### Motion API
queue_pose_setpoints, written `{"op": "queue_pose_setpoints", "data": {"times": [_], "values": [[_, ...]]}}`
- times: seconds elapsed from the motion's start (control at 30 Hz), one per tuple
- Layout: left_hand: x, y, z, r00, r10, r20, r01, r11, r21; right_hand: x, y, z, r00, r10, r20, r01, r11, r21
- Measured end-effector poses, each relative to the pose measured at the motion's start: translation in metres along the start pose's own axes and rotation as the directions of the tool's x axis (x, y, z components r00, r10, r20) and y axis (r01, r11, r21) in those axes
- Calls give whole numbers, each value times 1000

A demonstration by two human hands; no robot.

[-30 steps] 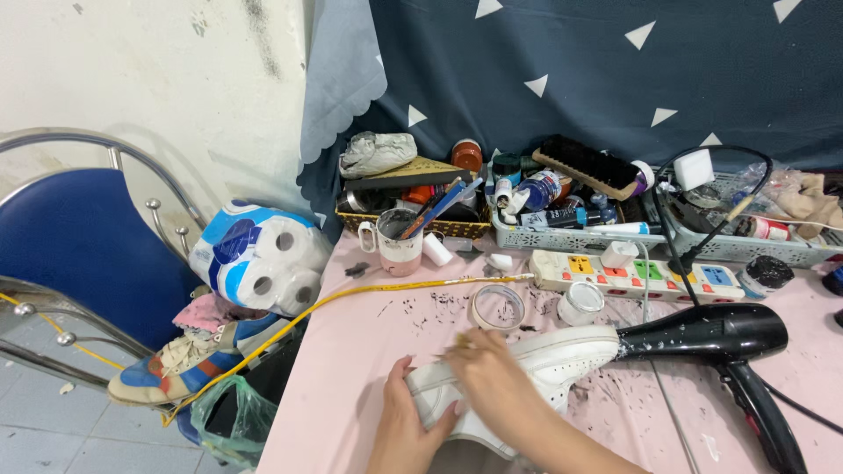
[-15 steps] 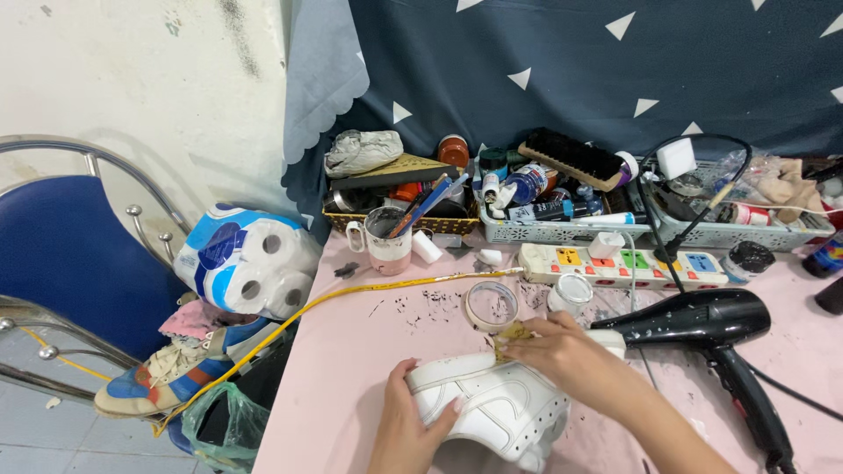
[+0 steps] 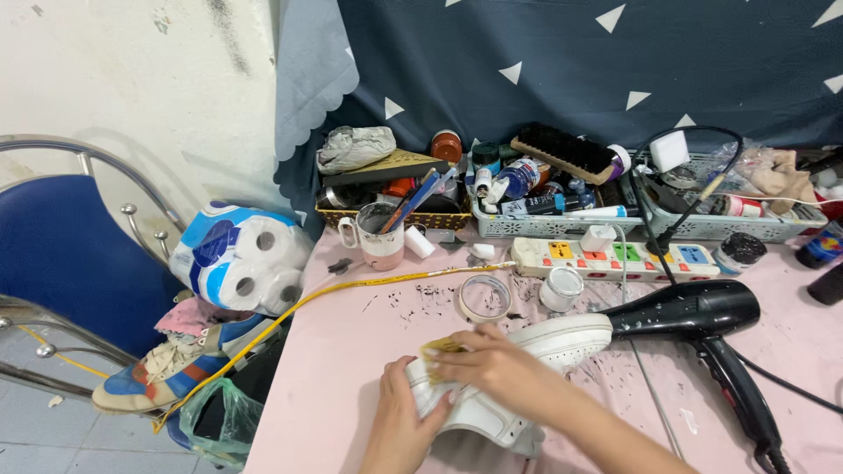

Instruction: The person paints a white sneaker with a brush, applying white paint to the upper and sole. They use a hair dryer to dry the paint between applications and rotate the shoe to access different areas.

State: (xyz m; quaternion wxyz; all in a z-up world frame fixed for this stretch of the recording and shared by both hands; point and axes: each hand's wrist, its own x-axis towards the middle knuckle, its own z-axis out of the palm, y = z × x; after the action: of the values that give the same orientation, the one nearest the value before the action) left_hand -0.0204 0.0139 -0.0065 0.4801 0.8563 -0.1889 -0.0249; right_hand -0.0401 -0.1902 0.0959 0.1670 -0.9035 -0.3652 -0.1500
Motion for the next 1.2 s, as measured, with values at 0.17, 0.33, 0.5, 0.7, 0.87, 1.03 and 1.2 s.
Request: {"op": "queue_pose_setpoints", "data": {"times": [0.17, 0.33, 0.5, 0.7, 0.87, 1.03, 1.2], "values": [[1, 13, -9, 1000, 8, 17, -7, 1000, -26, -47, 34, -42, 994, 86, 71, -77, 990, -121], [3, 21, -10, 995, -44, 93, 50, 997, -65, -74, 44, -66, 985, 107, 136, -76, 974, -215], [4, 20, -10, 995, -15, 102, 21, 998, -59, -89, 57, -74, 979, 196, 51, -190, 977, -99], [5, 17, -9, 995, -11, 96, 16, 999, -52, -146, 74, -101, 852, 517, -81, -523, 844, -120], [8, 16, -7, 995, -44, 91, 47, 998, -31, -154, 70, -81, 684, 644, -341, -659, 747, 89], [7, 13, -5, 993, -59, 99, 60, 998, -5, -125, 69, -41, 921, 258, -292, -327, 920, -216], [11, 8, -1, 990, -82, 111, 79, 996, 29, -158, 64, -49, 853, 367, -371, -457, 868, -192]]}}
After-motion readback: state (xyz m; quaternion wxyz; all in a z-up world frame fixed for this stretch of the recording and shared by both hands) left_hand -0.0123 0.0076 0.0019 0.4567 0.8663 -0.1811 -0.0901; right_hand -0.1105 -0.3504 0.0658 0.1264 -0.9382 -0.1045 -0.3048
